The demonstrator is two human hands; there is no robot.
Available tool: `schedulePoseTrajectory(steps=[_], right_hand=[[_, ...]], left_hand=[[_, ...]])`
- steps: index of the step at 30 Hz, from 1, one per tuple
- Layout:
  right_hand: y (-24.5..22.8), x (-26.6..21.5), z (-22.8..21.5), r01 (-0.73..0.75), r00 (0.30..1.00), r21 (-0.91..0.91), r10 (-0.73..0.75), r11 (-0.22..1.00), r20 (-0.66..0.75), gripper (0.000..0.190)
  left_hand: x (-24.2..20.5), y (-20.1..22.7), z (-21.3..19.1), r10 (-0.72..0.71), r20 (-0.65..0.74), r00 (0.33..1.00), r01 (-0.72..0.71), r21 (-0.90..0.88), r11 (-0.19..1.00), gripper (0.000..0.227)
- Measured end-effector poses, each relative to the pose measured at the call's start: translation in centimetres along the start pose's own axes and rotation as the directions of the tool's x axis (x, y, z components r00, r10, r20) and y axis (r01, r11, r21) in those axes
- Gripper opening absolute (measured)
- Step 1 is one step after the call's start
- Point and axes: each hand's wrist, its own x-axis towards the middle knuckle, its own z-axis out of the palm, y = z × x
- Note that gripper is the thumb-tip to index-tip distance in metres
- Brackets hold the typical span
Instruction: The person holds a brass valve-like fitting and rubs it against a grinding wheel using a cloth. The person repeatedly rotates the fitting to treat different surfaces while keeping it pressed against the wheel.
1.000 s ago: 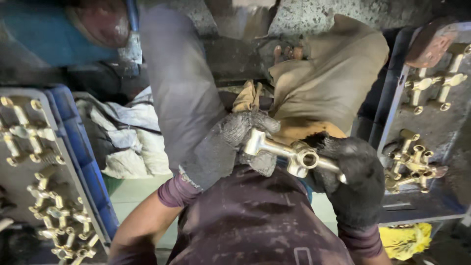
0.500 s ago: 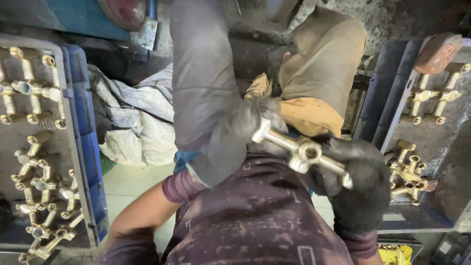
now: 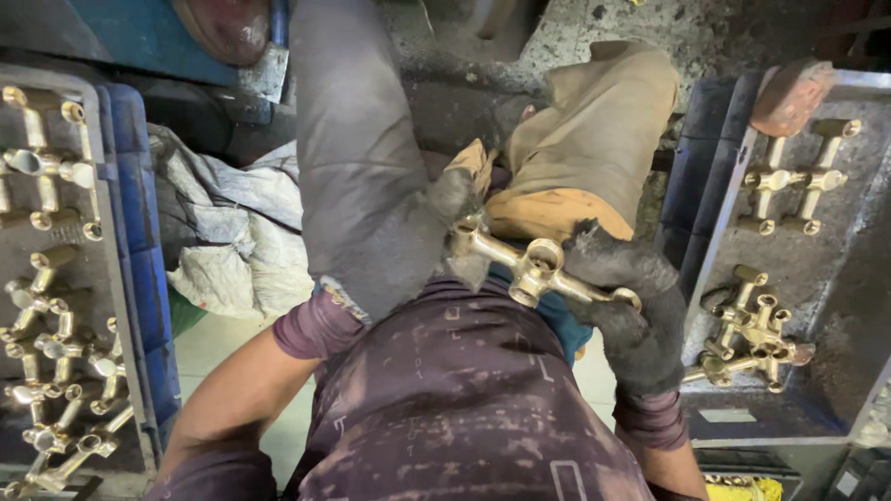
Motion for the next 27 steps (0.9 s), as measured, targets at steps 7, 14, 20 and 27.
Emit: schedulePoseTrajectory(steps=[7,14,20,27], right_hand=[[0.4,2.5,-0.1,-0.006,0.999,0.122,0.011,0.992,-0.041,0.031],[-1.5,5.9,0.4,0.276,0.954,-0.526,-0.294,0.804,0.052,0.024],[-1.3,7.5,0.1,0.317,0.942,-0.521,-0.325,0.793,0.078,0.033],[0.0,7.4,0.4,0.184,0.979,-0.767,-0.181,0.614,0.090,0.043]], left_hand=[[1.5,-2.7,-1.3,-0.144,-0.056,0.988,0.137,-0.109,0.985,0.039],[4.1,-5.3,-2.6,-0.177,-0.163,0.970,0.172,-0.044,0.984,0.037],[6.3,-8.3,-3.5,-0.158,-0.215,0.964,0.175,0.065,0.982,0.035],[7.1,-9.5,-4.7,-0.140,-0.221,0.965,0.177,0.155,0.972,0.033]])
